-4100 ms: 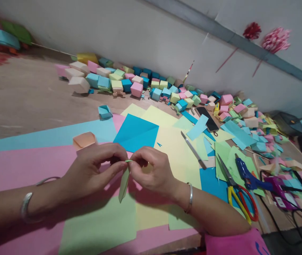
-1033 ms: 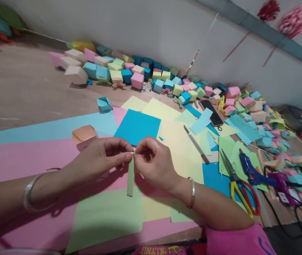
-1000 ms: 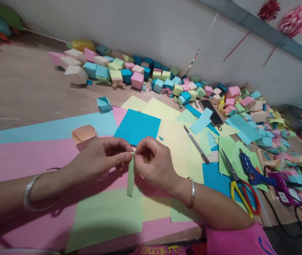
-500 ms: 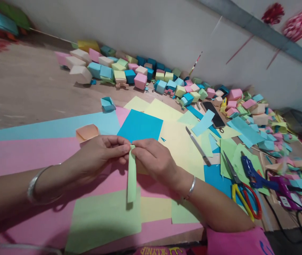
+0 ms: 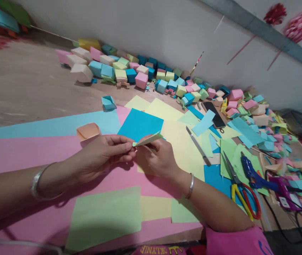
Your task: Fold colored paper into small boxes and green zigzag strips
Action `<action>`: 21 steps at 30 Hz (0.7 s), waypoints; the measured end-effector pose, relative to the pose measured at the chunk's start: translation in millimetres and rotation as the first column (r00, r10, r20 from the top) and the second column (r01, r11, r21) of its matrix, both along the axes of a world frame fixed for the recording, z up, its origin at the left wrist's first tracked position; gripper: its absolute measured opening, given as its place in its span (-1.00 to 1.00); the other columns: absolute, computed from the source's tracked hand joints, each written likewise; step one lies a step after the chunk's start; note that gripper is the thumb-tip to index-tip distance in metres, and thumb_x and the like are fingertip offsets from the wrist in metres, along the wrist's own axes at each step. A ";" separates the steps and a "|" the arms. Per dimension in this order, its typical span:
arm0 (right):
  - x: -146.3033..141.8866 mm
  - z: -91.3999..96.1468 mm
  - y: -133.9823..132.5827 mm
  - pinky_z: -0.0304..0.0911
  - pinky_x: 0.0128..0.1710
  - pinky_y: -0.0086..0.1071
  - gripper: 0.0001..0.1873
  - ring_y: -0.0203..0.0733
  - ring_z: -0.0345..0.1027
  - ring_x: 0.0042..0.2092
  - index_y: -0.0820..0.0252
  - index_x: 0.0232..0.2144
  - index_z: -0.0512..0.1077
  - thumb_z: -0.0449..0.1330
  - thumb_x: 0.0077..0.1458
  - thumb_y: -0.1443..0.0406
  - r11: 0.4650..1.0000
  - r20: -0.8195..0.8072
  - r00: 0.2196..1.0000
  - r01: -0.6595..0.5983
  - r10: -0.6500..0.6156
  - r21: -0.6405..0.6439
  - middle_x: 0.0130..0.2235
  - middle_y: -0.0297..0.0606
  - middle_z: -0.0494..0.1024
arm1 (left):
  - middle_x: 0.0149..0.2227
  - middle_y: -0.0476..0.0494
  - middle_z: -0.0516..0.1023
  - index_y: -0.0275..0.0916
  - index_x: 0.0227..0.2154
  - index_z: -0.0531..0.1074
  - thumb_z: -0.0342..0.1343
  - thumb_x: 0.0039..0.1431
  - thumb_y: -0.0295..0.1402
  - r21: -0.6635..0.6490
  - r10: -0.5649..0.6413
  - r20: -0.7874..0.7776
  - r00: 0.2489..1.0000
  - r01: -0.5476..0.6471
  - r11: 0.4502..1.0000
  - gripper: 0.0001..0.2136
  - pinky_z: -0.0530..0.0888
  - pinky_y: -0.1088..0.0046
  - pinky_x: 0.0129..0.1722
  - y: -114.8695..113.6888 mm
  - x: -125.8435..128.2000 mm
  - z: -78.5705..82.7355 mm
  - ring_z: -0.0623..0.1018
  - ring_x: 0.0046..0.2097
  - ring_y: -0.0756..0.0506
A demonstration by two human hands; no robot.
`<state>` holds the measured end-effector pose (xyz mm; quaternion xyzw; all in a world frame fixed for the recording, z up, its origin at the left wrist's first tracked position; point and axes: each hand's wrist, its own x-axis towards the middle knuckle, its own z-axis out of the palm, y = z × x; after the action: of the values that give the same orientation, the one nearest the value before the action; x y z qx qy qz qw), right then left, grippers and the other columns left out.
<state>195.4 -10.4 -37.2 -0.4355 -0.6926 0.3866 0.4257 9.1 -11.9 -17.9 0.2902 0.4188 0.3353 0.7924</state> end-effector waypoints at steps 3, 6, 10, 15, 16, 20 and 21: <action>-4.6 1.9 -1.6 0.35 -0.32 -0.30 -0.95 -0.23 0.45 -0.34 0.15 -0.40 0.54 0.28 0.05 0.30 0.972 -0.090 0.994 0.033 -0.055 -0.234 -0.38 -0.29 0.59 | -0.50 -0.07 0.51 -0.32 -0.40 0.48 0.31 0.07 -0.32 0.009 0.004 0.001 1.000 -0.004 1.000 -0.82 0.44 0.45 -0.43 -0.5 0.4 -0.2 0.47 -0.48 0.02; -8.1 4.4 -2.7 0.34 -0.35 -0.30 -0.94 -0.24 0.43 -0.37 0.17 -0.44 0.55 0.33 -0.02 0.29 0.941 -0.149 0.981 0.065 -0.120 -0.333 -0.43 -0.29 0.60 | -0.52 -0.08 0.51 -0.33 -0.40 0.48 0.31 0.06 -0.32 0.028 0.013 -0.006 1.000 -0.012 1.000 -0.82 0.45 0.42 -0.44 -0.5 1.1 -1.6 0.48 -0.49 0.01; -9.6 5.2 -5.0 0.33 -0.40 -0.32 -0.95 -0.27 0.40 -0.43 0.15 -0.45 0.57 0.34 -0.03 0.29 0.934 -0.151 0.975 0.103 -0.162 -0.342 -0.46 -0.31 0.59 | -0.51 -0.13 0.54 -0.33 -0.38 0.51 0.32 0.05 -0.33 0.083 0.052 -0.038 0.998 -0.049 0.995 -0.83 0.47 0.38 -0.46 -1.3 2.9 -1.9 0.51 -0.48 -0.04; -10.7 7.0 -9.9 0.33 -0.39 -0.31 -0.92 -0.25 0.43 -0.41 0.15 -0.43 0.57 0.33 0.00 0.26 0.942 -0.161 0.970 0.127 -0.184 -0.312 -0.44 -0.31 0.60 | -0.51 -0.14 0.55 -0.33 -0.40 0.52 0.33 0.02 -0.33 0.143 0.076 -0.048 0.996 -0.069 0.987 -0.83 0.49 0.36 -0.48 -2.6 4.5 -0.6 0.52 -0.49 -0.05; -11.3 7.6 -10.9 0.33 -0.39 -0.31 -0.91 -0.25 0.43 -0.40 0.15 -0.42 0.56 0.33 0.00 0.25 0.943 -0.161 0.969 0.133 -0.189 -0.307 -0.43 -0.31 0.60 | -0.51 -0.14 0.55 -0.33 -0.39 0.52 0.33 0.03 -0.32 0.158 0.077 -0.051 0.996 -0.068 0.985 -0.83 0.50 0.36 -0.48 -2.6 4.6 -0.8 0.52 -0.49 -0.05; -14.8 9.1 -14.3 0.31 -0.41 -0.35 -0.90 -0.28 0.41 -0.42 0.15 -0.42 0.50 0.35 -0.03 0.29 0.938 -0.179 0.954 0.182 -0.241 -0.295 -0.45 -0.35 0.55 | -0.50 -0.11 0.55 -0.30 -0.39 0.52 0.30 0.05 -0.30 0.213 0.063 -0.096 0.993 -0.042 0.976 -0.83 0.51 0.38 -0.46 -2.3 4.4 -0.7 0.53 -0.49 -0.05; -15.9 9.1 -14.9 0.31 -0.42 -0.36 -0.87 -0.29 0.40 -0.42 0.15 -0.43 0.47 0.36 -0.05 0.31 0.933 -0.194 0.945 0.199 -0.264 -0.300 -0.46 -0.37 0.54 | -0.50 -0.10 0.55 -0.30 -0.40 0.52 0.30 0.05 -0.30 0.224 0.059 -0.118 0.991 -0.031 0.974 -0.84 0.51 0.38 -0.45 -2.3 4.3 0.0 0.53 -0.49 -0.05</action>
<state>179.4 -25.3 -28.1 -0.5216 -0.5211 0.4742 0.4812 13.4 -14.2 -17.9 0.3872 0.4336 0.3792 0.7199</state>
